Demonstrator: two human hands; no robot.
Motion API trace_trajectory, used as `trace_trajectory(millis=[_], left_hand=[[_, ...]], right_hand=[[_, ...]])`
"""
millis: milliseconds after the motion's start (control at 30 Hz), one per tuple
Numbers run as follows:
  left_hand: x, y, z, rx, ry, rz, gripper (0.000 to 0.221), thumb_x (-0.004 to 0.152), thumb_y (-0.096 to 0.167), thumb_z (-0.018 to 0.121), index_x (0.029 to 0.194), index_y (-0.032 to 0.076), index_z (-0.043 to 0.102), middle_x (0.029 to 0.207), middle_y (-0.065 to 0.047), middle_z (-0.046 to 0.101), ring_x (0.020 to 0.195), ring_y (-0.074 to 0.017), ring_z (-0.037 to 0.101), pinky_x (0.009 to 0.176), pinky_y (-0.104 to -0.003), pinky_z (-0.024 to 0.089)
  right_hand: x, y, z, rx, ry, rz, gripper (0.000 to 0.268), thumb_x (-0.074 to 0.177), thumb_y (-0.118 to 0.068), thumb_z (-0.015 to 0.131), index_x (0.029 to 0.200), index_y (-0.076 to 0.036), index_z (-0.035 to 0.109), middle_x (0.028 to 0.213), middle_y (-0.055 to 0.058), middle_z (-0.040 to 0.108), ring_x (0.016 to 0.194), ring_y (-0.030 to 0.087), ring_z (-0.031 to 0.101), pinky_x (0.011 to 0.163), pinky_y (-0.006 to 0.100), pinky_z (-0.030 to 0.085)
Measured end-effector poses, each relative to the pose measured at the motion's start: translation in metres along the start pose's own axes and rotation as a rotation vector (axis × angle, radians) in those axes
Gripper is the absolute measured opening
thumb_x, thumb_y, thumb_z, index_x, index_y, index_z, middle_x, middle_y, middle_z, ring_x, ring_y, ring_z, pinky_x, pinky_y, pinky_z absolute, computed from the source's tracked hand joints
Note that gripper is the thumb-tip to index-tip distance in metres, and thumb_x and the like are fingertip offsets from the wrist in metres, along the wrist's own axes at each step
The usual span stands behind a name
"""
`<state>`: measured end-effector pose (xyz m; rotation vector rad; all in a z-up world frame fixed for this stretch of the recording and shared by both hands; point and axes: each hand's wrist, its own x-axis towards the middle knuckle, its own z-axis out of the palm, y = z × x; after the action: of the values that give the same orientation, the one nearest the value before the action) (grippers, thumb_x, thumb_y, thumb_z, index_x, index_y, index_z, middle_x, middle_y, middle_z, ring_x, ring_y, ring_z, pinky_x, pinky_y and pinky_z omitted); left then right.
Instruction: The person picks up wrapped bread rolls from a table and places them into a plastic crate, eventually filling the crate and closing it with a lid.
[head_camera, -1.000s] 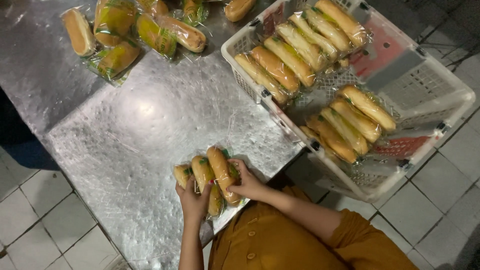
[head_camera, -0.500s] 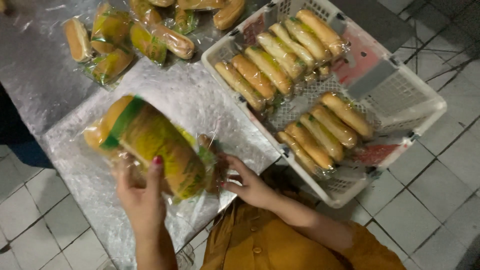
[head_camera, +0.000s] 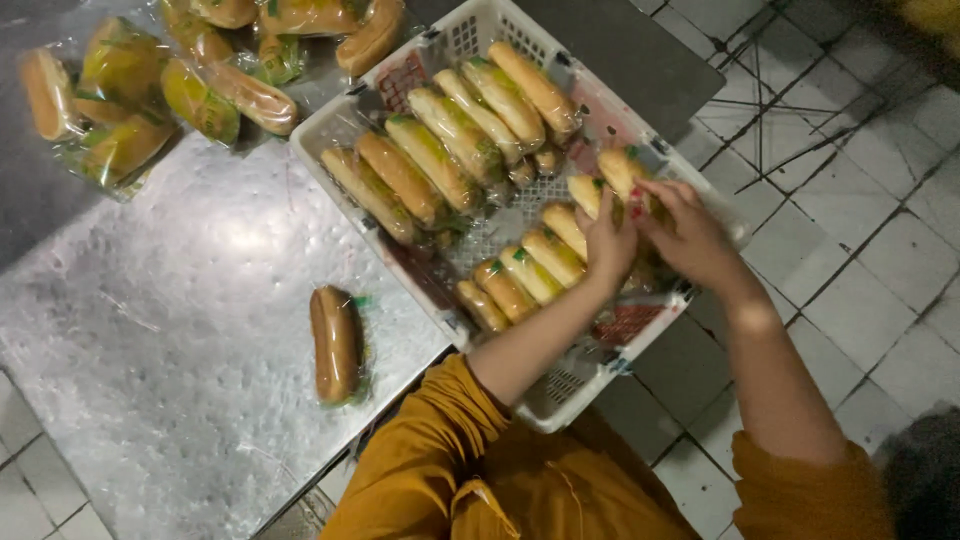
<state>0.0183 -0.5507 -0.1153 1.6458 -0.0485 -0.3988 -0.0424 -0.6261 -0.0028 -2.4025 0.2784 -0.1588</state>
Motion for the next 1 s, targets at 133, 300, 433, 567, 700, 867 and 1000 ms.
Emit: trace_trajectory(millis=[133, 300, 433, 567, 700, 867, 1000], left_hand=[[-0.038, 0.091, -0.059, -0.245, -0.179, 0.02, 0.069, 0.109, 0.03, 0.036, 0.166, 0.021, 0.0, 0.163, -0.04, -0.003, 0.154, -0.048, -0.008, 0.124, -0.056, -0.001], [-0.014, 0.029, -0.069, 0.372, -0.375, -0.071, 0.073, 0.096, 0.036, 0.04, 0.16, 0.014, 0.014, 0.14, -0.038, 0.051, 0.129, -0.0546, 0.051, 0.112, -0.061, 0.038], [-0.014, -0.009, -0.069, 1.236, -0.672, 0.141, 0.095, 0.091, 0.044, 0.057, 0.163, 0.003, 0.01, 0.167, -0.022, 0.023, 0.151, -0.051, 0.02, 0.117, -0.054, 0.03], [-0.046, 0.032, -0.078, 1.764, -0.73, 0.306, 0.067, 0.105, 0.045, 0.035, 0.162, 0.011, 0.025, 0.165, -0.018, 0.029, 0.152, -0.0502, 0.011, 0.118, -0.067, 0.007], [-0.057, 0.056, -0.086, 1.824, -0.794, 0.257, 0.062, 0.105, 0.035, 0.026, 0.16, 0.005, 0.026, 0.163, -0.022, 0.032, 0.15, -0.055, 0.007, 0.115, -0.074, 0.001], [-0.06, 0.071, -0.105, 1.802, -0.861, 0.218, 0.063, 0.107, 0.033, 0.035, 0.163, 0.007, 0.02, 0.168, -0.02, 0.022, 0.154, -0.0491, 0.006, 0.118, -0.069, -0.004], [-0.051, 0.067, -0.127, 1.583, -0.966, 0.221, 0.071, 0.104, 0.05, 0.041, 0.163, 0.018, 0.02, 0.17, -0.016, 0.013, 0.155, -0.0462, 0.006, 0.121, -0.067, 0.0]], right_hand=[[0.017, 0.022, 0.009, -0.162, -0.158, 0.123, 0.058, 0.099, -0.051, 0.059, 0.15, -0.025, 0.053, 0.146, 0.016, 0.052, 0.131, 0.045, 0.054, 0.107, 0.059, 0.043], [0.027, 0.026, 0.01, -0.077, -0.218, 0.17, 0.099, 0.075, -0.05, 0.082, 0.159, -0.018, 0.041, 0.15, 0.03, 0.043, 0.141, 0.049, 0.043, 0.118, 0.056, 0.033], [0.03, 0.027, 0.017, -0.102, -0.203, 0.113, 0.099, 0.078, -0.044, 0.08, 0.16, -0.009, 0.037, 0.145, 0.035, 0.046, 0.139, 0.052, 0.043, 0.117, 0.057, 0.033], [0.032, 0.002, 0.028, -0.415, -0.26, 0.117, 0.091, 0.091, -0.043, 0.069, 0.166, -0.03, 0.02, 0.156, 0.021, 0.031, 0.138, 0.052, 0.044, 0.107, 0.063, 0.045], [0.043, 0.005, 0.046, -0.523, -0.449, 0.227, 0.092, 0.094, -0.035, 0.065, 0.163, -0.052, 0.007, 0.167, 0.012, 0.017, 0.147, 0.047, 0.033, 0.107, 0.064, 0.046], [0.055, 0.033, 0.066, -0.598, -0.523, 0.195, 0.095, 0.092, -0.033, 0.071, 0.165, -0.044, 0.012, 0.166, 0.017, 0.021, 0.143, 0.052, 0.039, 0.109, 0.06, 0.047], [0.068, 0.046, 0.075, -0.636, -0.566, 0.19, 0.096, 0.091, -0.039, 0.071, 0.166, -0.045, 0.012, 0.165, 0.016, 0.024, 0.142, 0.052, 0.04, 0.112, 0.059, 0.043]])
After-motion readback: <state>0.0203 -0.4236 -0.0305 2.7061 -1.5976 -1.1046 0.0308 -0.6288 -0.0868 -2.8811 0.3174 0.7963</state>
